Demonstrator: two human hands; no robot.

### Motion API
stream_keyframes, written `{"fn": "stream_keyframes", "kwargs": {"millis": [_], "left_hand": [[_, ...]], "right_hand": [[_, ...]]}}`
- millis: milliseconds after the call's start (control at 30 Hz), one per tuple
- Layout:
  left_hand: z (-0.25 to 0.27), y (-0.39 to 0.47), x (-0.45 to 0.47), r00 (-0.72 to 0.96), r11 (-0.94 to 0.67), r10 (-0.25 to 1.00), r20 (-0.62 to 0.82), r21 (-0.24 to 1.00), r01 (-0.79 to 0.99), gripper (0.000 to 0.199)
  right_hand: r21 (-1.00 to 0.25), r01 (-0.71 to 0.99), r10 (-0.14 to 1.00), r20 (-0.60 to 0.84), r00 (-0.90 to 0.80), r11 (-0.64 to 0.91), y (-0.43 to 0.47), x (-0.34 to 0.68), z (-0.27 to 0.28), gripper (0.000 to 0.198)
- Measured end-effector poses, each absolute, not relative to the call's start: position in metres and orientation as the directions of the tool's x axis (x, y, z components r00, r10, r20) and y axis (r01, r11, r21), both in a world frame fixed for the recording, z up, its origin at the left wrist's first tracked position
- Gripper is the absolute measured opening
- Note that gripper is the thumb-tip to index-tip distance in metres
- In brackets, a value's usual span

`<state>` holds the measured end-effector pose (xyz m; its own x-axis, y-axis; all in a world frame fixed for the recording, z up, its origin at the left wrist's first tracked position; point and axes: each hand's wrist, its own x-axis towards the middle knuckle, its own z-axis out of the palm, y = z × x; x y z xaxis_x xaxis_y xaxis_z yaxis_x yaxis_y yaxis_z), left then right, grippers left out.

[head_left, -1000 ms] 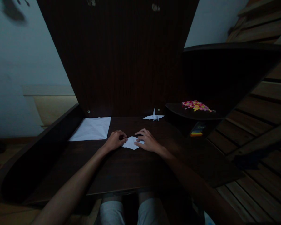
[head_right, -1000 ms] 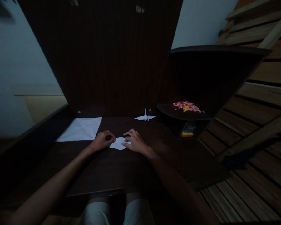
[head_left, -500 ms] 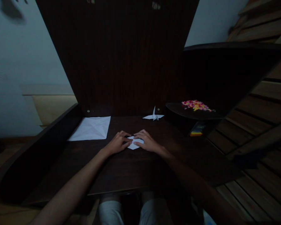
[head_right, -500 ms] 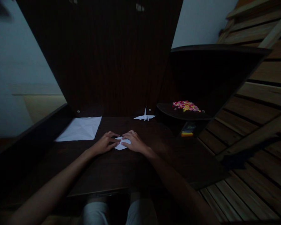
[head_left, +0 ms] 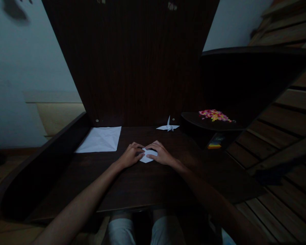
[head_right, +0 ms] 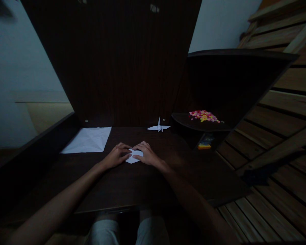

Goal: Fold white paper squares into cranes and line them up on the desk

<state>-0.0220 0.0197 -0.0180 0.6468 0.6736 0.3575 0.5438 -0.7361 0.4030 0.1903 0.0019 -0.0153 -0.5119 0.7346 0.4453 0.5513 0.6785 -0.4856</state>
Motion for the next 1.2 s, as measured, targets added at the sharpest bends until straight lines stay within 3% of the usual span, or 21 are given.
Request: {"fn": "stream_keyframes", "kwargs": {"millis": [400,633,767,933,1200], "left_hand": [[-0.002,0.010,-0.021,0.687,-0.770,0.624,0.373,0.442,0.460,0.017],[0.003,0.009,-0.028,0.773,-0.817,0.547,0.323,0.406,0.409,0.030],[0.003,0.010,-0.028,0.772,-0.812,0.551,0.316,0.416,0.409,0.034],[0.000,0.011,-0.027,0.762,-0.811,0.556,0.331,0.418,0.410,0.024],[-0.004,0.014,-0.024,0.733,-0.796,0.577,0.361,0.449,0.405,0.023]], "right_hand": [[-0.533,0.487,0.716,0.421,-0.558,0.692,-0.002,0.191,-0.011,0.017],[-0.482,0.421,0.627,0.436,-0.646,0.768,0.001,0.197,-0.012,0.028],[-0.461,0.438,0.625,0.422,-0.657,0.772,0.001,0.198,-0.012,0.022],[-0.445,0.455,0.629,0.423,-0.653,0.771,0.000,0.197,-0.011,0.013],[-0.466,0.490,0.673,0.441,-0.593,0.737,-0.001,0.192,-0.010,0.016]]}}
